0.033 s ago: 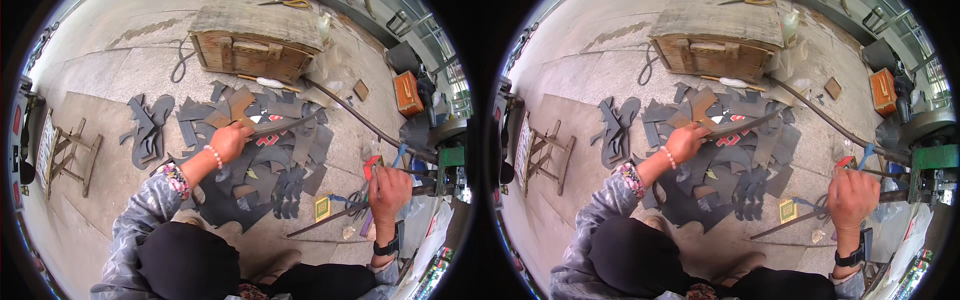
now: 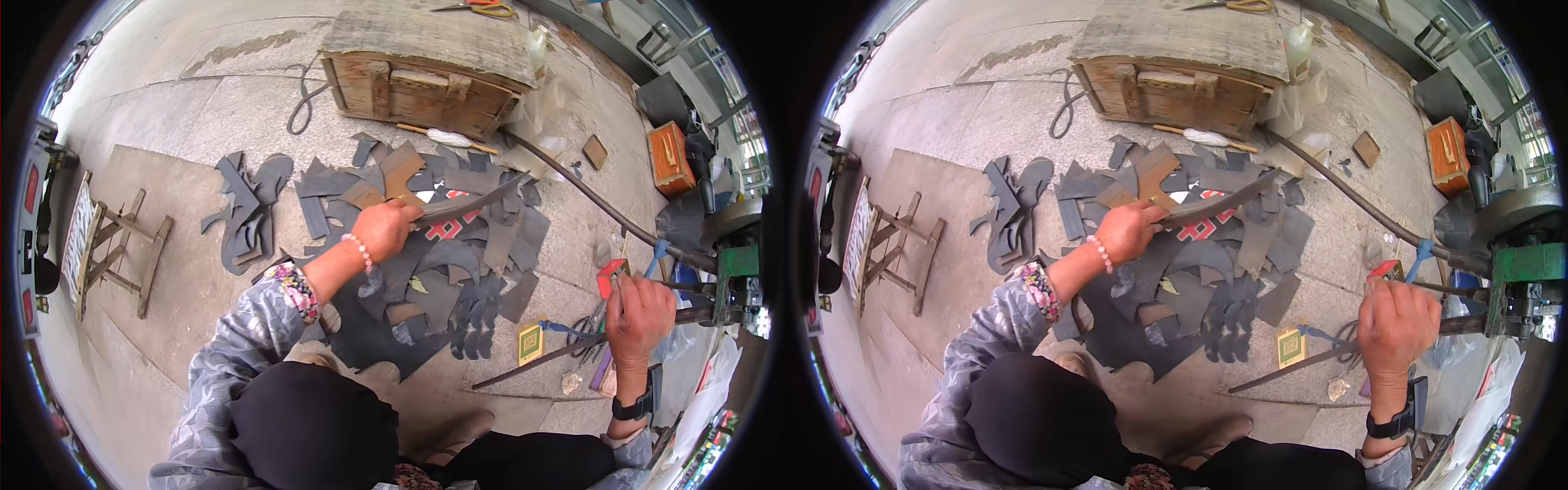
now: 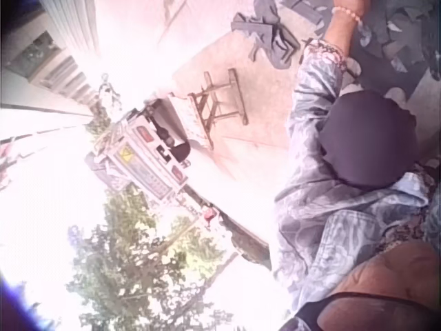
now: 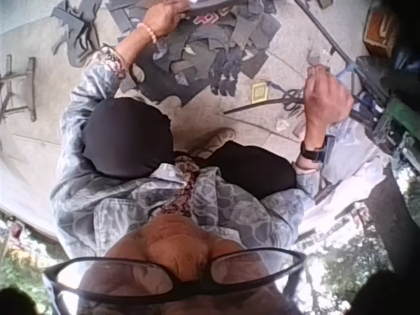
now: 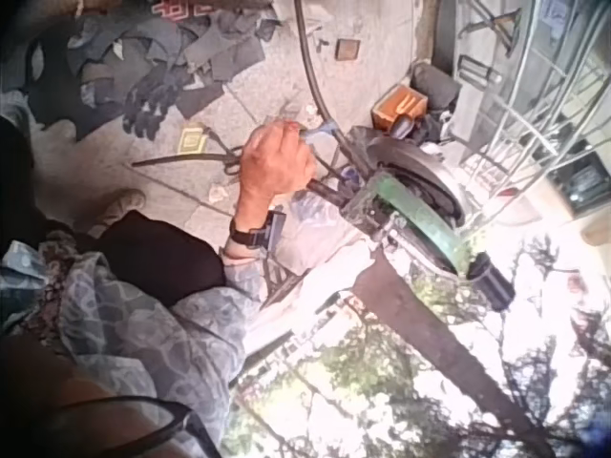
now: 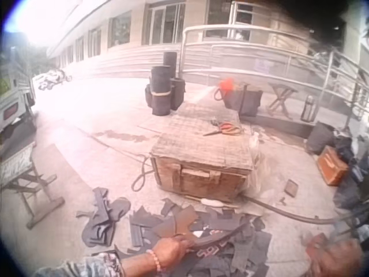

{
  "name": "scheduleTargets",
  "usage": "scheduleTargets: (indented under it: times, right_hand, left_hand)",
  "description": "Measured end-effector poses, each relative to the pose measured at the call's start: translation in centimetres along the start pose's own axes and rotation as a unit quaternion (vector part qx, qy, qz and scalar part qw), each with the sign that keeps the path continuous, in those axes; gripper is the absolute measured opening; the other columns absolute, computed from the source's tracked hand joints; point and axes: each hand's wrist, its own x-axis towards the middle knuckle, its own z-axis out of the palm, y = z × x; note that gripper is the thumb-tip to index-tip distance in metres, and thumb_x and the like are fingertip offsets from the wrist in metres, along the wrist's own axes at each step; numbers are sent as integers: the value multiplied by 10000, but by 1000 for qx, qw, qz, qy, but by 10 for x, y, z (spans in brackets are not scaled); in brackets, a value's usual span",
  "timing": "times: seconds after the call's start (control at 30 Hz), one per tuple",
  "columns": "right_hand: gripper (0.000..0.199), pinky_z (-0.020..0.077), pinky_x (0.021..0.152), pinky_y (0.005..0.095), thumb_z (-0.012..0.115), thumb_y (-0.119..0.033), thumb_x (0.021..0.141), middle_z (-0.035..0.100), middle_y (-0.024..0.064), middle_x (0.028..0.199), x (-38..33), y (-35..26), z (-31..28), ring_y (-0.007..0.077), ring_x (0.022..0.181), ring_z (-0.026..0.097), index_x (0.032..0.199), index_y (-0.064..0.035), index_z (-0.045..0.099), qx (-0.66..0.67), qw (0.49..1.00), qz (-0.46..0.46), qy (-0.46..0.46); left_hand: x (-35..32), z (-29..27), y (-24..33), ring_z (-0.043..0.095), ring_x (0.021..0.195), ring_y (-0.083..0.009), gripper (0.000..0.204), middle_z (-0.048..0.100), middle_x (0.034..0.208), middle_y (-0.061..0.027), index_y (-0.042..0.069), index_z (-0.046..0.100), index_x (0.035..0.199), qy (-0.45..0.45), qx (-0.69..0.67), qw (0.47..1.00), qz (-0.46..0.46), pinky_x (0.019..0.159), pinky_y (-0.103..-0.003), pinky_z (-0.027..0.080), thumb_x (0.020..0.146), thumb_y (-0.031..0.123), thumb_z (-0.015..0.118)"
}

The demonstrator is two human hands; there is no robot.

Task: Sort and organize various cut-out shoe sole components and clear the workspace.

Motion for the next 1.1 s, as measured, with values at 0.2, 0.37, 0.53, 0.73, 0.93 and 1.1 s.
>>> scheduleTargets:
  times: [0.2, 0.37, 0.53, 0.73, 0.93, 1.1]
  right_hand:
    - [211, 414, 731, 372, 705, -57, 668, 618, 49, 801, -1, 0, 0, 235, 775, 581, 871, -67, 650, -8, 1000, 0, -12]
    - [184, 417, 731, 363, 701, -62, 694, 621, 47, 818, -1, 0, 1, 234, 777, 578, 872, -68, 658, -8, 1000, 3, -9]
    - [160, 421, 734, 360, 696, -70, 719, 623, 52, 823, 0, 1, -1, 233, 771, 578, 875, -64, 659, -10, 1000, 9, -15]
    - [140, 421, 734, 361, 694, -79, 742, 629, 58, 826, 0, -2, 1, 233, 761, 577, 877, -61, 660, -23, 999, 6, -28]
    - [131, 418, 725, 359, 699, -82, 747, 630, 59, 811, 1, -2, 3, 234, 749, 577, 869, -60, 658, -30, 999, 4, -27]
    - [141, 417, 721, 359, 701, -75, 737, 629, 59, 803, 2, -3, 1, 235, 740, 575, 869, -58, 655, -40, 999, 2, -33]
  left_hand:
    - [-24, -24, -24, 645, 795, -190, 177, 679, 848, -67, 9, 654, 992, 28, -296, 952, -67, 729, -321, 514, 824, 64, 646]
    - [-78, -112, -57, 655, 872, -152, 278, 671, 1011, -69, 8, 581, 1151, 38, -595, 739, -312, 796, -288, 544, 876, 36, 615]
    - [-130, -165, -158, 648, 915, -203, 302, 658, 1052, -91, 36, 588, 1126, 73, -443, 791, -416, 809, -338, 537, 839, 81, 667]
    - [-92, -123, -120, 504, 1180, -316, 585, 492, 1314, -148, 114, 524, 1249, 106, 275, 935, -196, 934, -433, 439, 707, 134, 743]
    - [-8, -35, -84, 381, 1321, -321, 753, 367, 1445, -126, 137, 420, 1378, -82, 251, 963, -54, 1048, -452, 366, 693, 93, 729]
    - [35, -15, -94, 365, 1328, -350, 808, 334, 1467, -147, 182, 346, 1432, -175, 253, 950, -47, 1003, -491, 375, 721, 268, 719]
